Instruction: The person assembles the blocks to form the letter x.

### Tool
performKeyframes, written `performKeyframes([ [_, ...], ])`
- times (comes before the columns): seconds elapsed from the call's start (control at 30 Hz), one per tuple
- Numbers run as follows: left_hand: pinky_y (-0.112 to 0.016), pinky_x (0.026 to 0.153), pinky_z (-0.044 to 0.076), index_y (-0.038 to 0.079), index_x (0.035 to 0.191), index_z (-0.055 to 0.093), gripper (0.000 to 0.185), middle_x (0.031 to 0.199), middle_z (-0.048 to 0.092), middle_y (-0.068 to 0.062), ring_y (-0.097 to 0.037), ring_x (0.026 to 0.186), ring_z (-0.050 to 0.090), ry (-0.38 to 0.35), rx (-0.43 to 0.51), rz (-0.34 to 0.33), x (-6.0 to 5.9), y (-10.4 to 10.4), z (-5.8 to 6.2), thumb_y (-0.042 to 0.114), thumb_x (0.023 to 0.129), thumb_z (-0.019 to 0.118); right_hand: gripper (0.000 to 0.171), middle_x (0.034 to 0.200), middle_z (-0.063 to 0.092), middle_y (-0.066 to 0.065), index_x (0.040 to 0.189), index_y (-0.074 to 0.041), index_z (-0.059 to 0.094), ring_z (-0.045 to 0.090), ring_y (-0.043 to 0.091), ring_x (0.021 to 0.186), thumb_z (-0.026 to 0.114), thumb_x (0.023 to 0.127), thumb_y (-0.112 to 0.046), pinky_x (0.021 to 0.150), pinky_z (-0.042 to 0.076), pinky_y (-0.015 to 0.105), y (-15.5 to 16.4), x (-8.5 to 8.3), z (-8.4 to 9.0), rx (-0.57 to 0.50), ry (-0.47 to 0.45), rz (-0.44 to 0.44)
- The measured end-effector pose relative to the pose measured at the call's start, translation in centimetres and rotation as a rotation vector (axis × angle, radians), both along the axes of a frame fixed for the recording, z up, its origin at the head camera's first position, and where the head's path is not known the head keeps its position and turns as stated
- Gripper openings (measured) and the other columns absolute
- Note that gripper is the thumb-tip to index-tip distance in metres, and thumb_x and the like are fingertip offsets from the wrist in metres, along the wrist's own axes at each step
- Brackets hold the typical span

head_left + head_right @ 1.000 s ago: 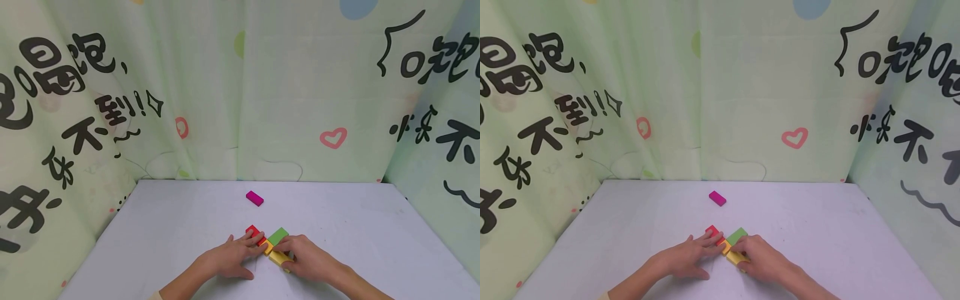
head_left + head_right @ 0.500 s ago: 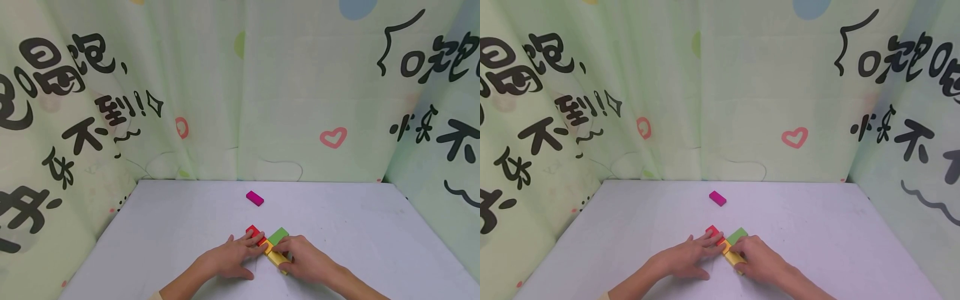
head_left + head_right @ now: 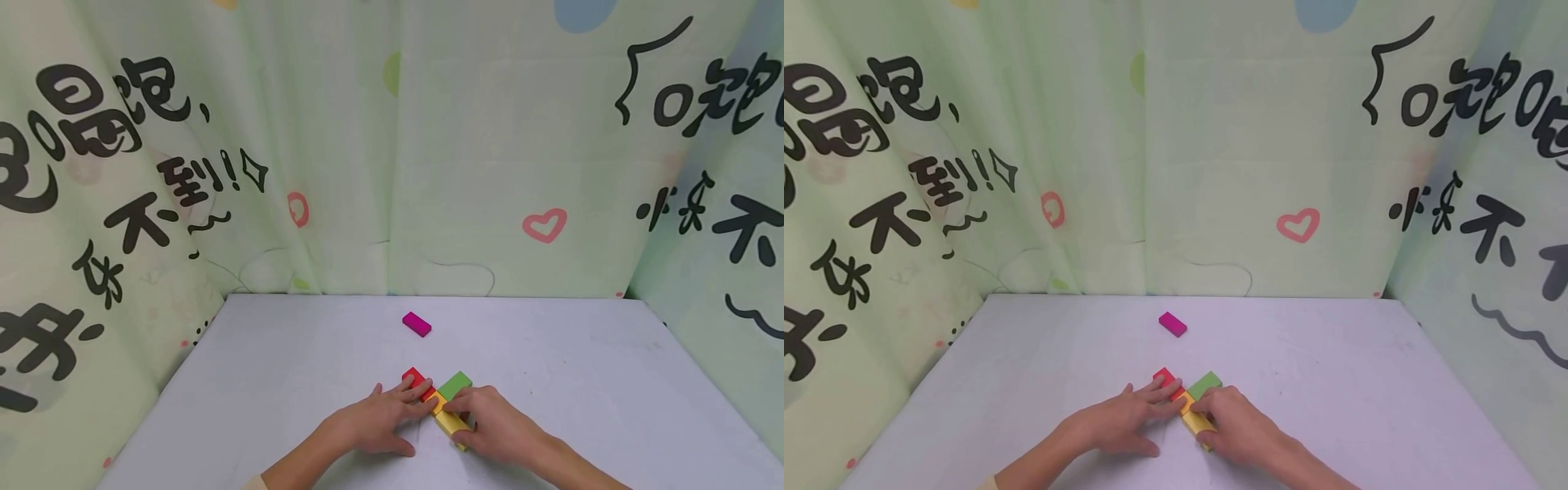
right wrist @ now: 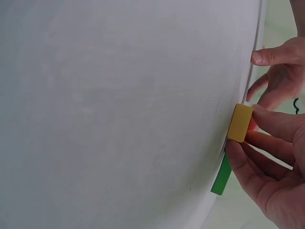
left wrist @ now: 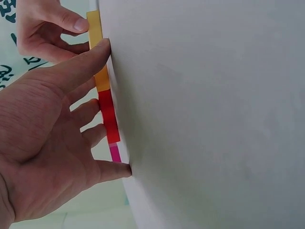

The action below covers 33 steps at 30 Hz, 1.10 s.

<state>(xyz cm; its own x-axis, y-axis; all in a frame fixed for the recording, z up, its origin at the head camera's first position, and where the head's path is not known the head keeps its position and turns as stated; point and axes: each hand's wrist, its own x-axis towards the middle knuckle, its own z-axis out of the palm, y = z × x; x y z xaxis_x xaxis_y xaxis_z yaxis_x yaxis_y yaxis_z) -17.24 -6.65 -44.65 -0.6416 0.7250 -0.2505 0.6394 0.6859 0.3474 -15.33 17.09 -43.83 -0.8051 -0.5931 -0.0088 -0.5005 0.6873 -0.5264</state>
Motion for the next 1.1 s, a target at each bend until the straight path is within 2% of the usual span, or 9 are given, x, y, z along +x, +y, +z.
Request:
performKeyframes([
  [0.17,-0.067,0.104,0.026,0.039,0.148,0.031,0.077,0.159,0.013,0.015,-0.019,0.148,0.012,-0.016,-0.006,0.006,-0.08,0.13,-0.09,0.042,0.082,0.072,0.037,0.095,0.069,-0.009,0.11,-0.004,0.071,0.056,0.003,0.08,0.079,0.078,-0.02,0.07,0.05,0.022,-0.02,0.1,-0.04,-0.007,0.008,0.003],
  [0.4,-0.067,0.103,0.028,0.039,0.148,0.031,0.078,0.159,0.013,0.015,-0.02,0.148,0.012,0.008,-0.014,-0.001,-0.04,0.06,-0.05,0.042,0.082,0.073,0.037,0.095,0.07,-0.008,0.11,-0.003,0.071,0.057,0.002,0.08,0.079,0.077,-0.019,0.07,0.051,0.022,-0.09,0.17,-0.09,-0.013,0.008,-0.007],
  [1.1,-0.067,0.104,0.027,0.038,0.148,0.03,0.078,0.159,0.013,0.014,-0.019,0.148,0.011,0.012,-0.007,-0.007,0.03,0.02,-0.09,0.041,0.083,0.072,0.036,0.095,0.07,-0.009,0.11,-0.005,0.071,0.057,0.002,0.079,0.079,0.077,-0.019,0.069,0.051,0.022,0.02,0.06,-0.26,-0.033,-0.002,-0.026],
])
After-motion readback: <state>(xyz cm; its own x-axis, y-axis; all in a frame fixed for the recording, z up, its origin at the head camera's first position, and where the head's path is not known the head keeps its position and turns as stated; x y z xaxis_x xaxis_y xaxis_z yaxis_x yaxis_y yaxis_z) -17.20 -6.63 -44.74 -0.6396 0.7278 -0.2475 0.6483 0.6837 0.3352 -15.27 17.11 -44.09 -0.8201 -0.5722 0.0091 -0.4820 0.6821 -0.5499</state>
